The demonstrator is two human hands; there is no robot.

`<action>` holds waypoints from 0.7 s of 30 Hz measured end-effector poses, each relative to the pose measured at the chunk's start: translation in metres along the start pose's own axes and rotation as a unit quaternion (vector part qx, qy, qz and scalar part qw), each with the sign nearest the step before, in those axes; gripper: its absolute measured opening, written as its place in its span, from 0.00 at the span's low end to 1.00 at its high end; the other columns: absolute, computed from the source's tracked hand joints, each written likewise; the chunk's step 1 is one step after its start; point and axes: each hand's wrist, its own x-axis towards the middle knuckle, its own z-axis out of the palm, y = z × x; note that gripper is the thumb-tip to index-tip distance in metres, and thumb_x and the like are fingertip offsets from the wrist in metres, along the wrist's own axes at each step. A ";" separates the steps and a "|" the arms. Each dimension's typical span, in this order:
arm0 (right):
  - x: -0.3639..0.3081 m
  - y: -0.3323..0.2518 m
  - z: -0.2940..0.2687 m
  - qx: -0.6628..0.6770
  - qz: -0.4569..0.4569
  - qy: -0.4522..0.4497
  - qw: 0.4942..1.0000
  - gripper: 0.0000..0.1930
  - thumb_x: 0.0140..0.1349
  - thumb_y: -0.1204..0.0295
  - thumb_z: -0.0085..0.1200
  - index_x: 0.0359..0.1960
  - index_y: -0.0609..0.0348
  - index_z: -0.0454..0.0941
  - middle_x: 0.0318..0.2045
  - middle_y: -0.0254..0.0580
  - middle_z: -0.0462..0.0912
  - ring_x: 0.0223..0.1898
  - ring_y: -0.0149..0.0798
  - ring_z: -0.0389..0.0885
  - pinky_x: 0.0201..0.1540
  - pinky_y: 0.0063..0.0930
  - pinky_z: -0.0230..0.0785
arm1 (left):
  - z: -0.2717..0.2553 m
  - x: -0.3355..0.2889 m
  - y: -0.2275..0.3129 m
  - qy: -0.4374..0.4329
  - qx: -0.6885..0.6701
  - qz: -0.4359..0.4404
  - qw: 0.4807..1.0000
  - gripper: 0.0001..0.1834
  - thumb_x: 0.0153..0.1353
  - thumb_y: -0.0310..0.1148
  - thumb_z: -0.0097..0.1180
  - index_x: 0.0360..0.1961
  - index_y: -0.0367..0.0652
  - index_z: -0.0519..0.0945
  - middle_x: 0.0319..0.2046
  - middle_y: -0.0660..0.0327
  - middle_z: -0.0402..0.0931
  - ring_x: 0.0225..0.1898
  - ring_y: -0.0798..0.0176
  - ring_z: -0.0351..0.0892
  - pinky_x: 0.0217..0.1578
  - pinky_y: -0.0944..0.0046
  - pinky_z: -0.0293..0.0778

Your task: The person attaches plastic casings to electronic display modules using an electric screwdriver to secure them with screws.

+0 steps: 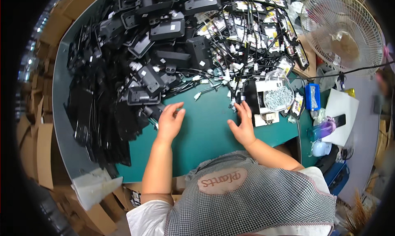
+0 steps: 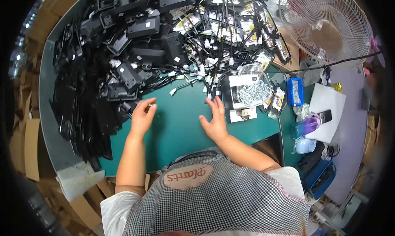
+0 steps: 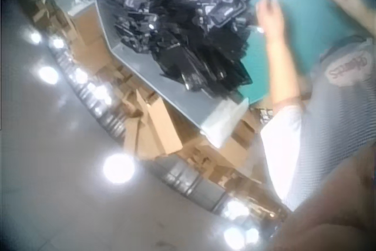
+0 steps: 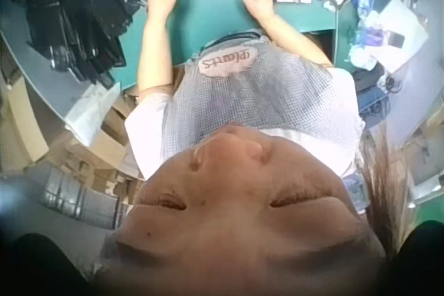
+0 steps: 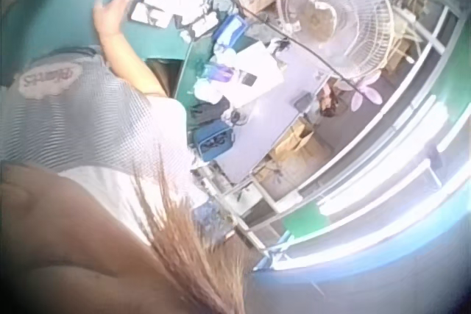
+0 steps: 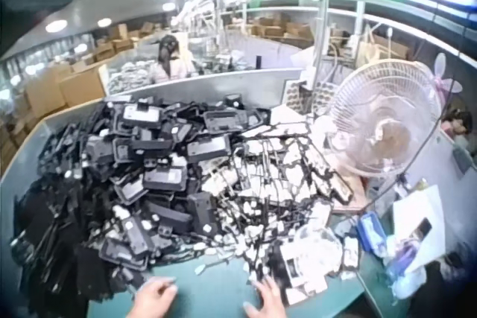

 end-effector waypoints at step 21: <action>0.027 0.005 -0.057 0.172 0.016 -0.171 0.970 0.13 0.57 0.77 0.56 0.45 0.62 0.77 0.36 0.43 0.82 0.35 0.35 0.82 0.37 0.24 0.75 | 0.137 0.297 0.138 0.001 0.114 0.175 0.978 0.25 0.53 0.44 0.61 0.49 0.44 0.77 0.46 0.51 0.76 0.48 0.49 0.76 0.49 0.55 0.71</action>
